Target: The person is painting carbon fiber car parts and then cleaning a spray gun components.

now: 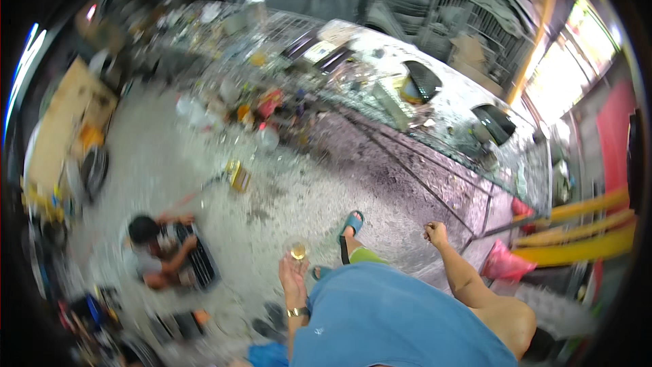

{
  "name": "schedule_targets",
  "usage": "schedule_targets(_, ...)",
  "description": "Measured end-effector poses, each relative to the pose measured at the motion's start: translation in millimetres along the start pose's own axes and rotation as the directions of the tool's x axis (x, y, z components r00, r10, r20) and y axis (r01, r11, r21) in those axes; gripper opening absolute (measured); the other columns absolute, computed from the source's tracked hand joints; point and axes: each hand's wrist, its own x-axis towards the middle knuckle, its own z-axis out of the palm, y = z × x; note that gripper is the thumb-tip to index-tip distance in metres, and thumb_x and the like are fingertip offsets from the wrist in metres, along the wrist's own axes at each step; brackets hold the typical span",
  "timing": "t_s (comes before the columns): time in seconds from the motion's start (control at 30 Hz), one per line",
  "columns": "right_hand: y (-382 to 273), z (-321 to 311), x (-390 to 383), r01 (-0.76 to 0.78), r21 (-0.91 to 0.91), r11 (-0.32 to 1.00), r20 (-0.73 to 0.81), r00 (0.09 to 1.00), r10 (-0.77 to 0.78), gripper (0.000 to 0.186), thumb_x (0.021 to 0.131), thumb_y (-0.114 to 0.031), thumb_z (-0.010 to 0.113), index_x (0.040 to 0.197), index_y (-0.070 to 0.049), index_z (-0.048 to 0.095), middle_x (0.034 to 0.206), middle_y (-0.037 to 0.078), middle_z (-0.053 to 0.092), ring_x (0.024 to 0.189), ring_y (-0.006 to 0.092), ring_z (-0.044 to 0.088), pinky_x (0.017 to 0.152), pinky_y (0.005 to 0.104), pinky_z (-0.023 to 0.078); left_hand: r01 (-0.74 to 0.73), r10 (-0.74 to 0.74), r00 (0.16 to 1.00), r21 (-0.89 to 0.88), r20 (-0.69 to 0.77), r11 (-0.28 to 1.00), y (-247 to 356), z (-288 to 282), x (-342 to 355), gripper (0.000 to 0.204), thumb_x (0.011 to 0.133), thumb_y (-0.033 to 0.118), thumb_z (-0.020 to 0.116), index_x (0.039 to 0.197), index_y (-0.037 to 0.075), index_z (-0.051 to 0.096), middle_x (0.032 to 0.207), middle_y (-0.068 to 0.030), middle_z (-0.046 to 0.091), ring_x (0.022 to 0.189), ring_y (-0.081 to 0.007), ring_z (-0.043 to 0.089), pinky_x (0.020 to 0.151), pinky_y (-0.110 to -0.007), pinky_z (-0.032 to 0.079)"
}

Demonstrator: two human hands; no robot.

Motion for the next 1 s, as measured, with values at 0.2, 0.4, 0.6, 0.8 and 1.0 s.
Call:
schedule_targets(0.2, 26, -15, -46, -0.248, -0.107, 0.963, -0.275, 0.938, 0.211, 0.022, 0.086, -0.026, 0.065, 0.088, -0.005, 0.072, 0.072, 0.011, 0.071, 0.068, 0.0273, 0.069, 0.067, 0.0392, 0.053, 0.142, -0.162, 0.981, 0.175, 0.105, 0.974, 3, 35, 63, 0.048, 0.102, 0.036, 0.050, 0.135, 0.002, 0.042, 0.138, -0.0133, 0.048, 0.121, -0.0292, 0.054, 0.098, -0.045, 0.051)
schedule_targets(0.4, 38, -12, -73, -0.468, 0.044, 0.883, -0.430, 0.789, 0.439, 0.017, 0.086, -0.020, 0.066, 0.090, -0.005, 0.070, 0.082, 0.016, 0.070, 0.079, 0.0323, 0.069, 0.071, 0.0426, 0.051, 0.079, -0.168, 0.954, 0.333, 0.247, 0.940, 19, 113, 124, 0.053, 0.101, 0.040, 0.051, 0.137, 0.002, 0.041, 0.135, -0.0143, 0.049, 0.116, -0.0276, 0.056, 0.098, -0.043, 0.051)
schedule_targets(0.6, 52, 18, -14, -0.366, 0.046, 0.930, -0.574, 0.752, 0.324, 0.024, 0.082, -0.022, 0.068, 0.081, 0.001, 0.066, 0.077, 0.020, 0.066, 0.073, 0.0354, 0.064, 0.069, 0.0439, 0.049, 0.076, -0.207, 0.898, 0.325, 0.389, 0.943, 29, 204, 177, 0.054, 0.100, 0.041, 0.053, 0.136, 0.001, 0.043, 0.130, -0.0137, 0.053, 0.111, -0.0259, 0.059, 0.096, -0.042, 0.051)
schedule_targets(0.8, -10, 11, 90, -0.026, 0.432, 0.902, -0.578, 0.759, 0.299, 0.022, 0.083, -0.020, 0.069, 0.086, 0.002, 0.067, 0.067, 0.013, 0.062, 0.065, 0.0241, 0.061, 0.060, 0.0377, 0.045, 0.118, -0.273, 0.869, 0.363, 0.412, 0.924, 10, 277, 197, 0.055, 0.100, 0.040, 0.054, 0.136, 0.000, 0.044, 0.125, -0.0148, 0.057, 0.109, -0.0261, 0.061, 0.096, -0.042, 0.052)
schedule_targets(1.0, -141, -34, 141, 0.179, 0.909, 0.377, -0.315, 0.886, 0.341, 0.018, 0.092, -0.022, 0.067, 0.102, -0.007, 0.069, 0.075, -0.003, 0.060, 0.062, 0.0040, 0.051, 0.052, 0.0213, 0.039, 0.144, -0.361, 0.806, 0.436, 0.469, 0.888, -1, 322, 207, 0.050, 0.101, 0.038, 0.052, 0.133, 0.000, 0.049, 0.130, -0.0165, 0.055, 0.115, -0.0273, 0.060, 0.097, -0.043, 0.053)
